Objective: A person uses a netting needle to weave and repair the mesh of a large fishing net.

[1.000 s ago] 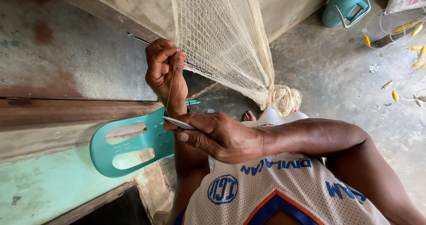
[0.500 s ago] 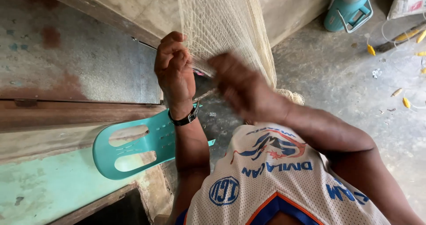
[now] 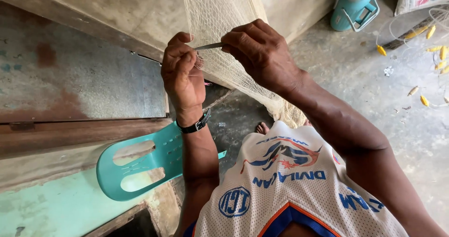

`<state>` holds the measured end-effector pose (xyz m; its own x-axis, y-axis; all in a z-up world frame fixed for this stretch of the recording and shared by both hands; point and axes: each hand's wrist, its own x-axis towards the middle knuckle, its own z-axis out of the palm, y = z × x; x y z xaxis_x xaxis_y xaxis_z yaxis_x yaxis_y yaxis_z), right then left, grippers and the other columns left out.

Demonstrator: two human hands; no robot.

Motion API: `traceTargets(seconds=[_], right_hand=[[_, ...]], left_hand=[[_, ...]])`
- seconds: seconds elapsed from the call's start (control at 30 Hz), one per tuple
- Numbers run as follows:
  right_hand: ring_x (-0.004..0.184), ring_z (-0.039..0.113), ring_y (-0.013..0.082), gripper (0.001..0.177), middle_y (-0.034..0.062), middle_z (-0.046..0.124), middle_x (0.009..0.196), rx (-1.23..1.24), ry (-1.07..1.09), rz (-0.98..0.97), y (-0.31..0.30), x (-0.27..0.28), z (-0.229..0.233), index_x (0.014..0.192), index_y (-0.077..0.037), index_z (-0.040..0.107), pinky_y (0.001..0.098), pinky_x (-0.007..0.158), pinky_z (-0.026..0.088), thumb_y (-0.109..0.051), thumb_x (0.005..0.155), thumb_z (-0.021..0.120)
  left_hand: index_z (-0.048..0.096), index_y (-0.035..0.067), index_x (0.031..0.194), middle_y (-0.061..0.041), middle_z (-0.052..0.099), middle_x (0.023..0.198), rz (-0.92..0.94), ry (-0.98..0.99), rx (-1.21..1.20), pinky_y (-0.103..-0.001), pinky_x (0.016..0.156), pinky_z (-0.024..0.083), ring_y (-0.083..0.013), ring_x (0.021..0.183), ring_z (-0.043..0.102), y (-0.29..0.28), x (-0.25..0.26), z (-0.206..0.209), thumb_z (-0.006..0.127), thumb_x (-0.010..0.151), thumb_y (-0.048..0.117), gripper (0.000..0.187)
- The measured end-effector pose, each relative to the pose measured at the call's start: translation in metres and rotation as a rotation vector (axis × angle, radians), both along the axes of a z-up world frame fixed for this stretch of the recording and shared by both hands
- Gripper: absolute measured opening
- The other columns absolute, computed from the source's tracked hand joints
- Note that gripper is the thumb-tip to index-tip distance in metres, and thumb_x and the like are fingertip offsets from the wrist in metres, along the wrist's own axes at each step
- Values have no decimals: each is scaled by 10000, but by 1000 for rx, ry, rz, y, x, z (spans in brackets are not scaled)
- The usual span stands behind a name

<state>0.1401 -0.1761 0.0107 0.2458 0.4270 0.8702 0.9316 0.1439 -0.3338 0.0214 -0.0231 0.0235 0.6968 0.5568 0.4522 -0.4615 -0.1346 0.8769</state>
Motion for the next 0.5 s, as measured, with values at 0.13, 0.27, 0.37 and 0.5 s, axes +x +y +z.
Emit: traceTargets(seconds=[0.13, 0.27, 0.37, 0.5], right_hand=[[875, 654, 268, 140, 142, 707, 1053, -9, -24, -58, 4, -5, -2, 1185, -13, 663, 374, 734, 513, -53, 1076, 741], [928, 647, 291, 157, 163, 643, 1103, -8, 37, -51, 10, -10, -6, 1220, -19, 645, 394, 753, 564, -37, 1080, 715], [975, 647, 313, 169, 195, 619, 1128, 31, 86, 16, 20, -15, -6, 1253, 13, 616, 396, 771, 579, 16, 1088, 651], [1122, 640, 357, 319, 224, 584, 1237, 86, 216, 170, 31, -21, -2, 1388, 40, 457, 402, 839, 609, 75, 1071, 467]], left_hand=[[631, 76, 897, -118, 596, 1083, 22, -11, -16, -257, 737, 359, -113, 1181, 504, 3, 1, -11, 666, 924, 150, 86], [641, 90, 940, -92, 576, 1189, 26, -29, -1, -240, 697, 348, -100, 963, 463, 2, 1, -14, 630, 955, 75, 24], [675, 80, 980, -54, 591, 1206, 28, -52, -3, -266, 830, 408, -113, 950, 495, -6, 7, -19, 631, 947, 44, 66], [687, 67, 1045, -43, 596, 1270, 5, -104, -48, -289, 856, 550, -177, 1080, 618, -13, 13, -31, 576, 950, -121, 238]])
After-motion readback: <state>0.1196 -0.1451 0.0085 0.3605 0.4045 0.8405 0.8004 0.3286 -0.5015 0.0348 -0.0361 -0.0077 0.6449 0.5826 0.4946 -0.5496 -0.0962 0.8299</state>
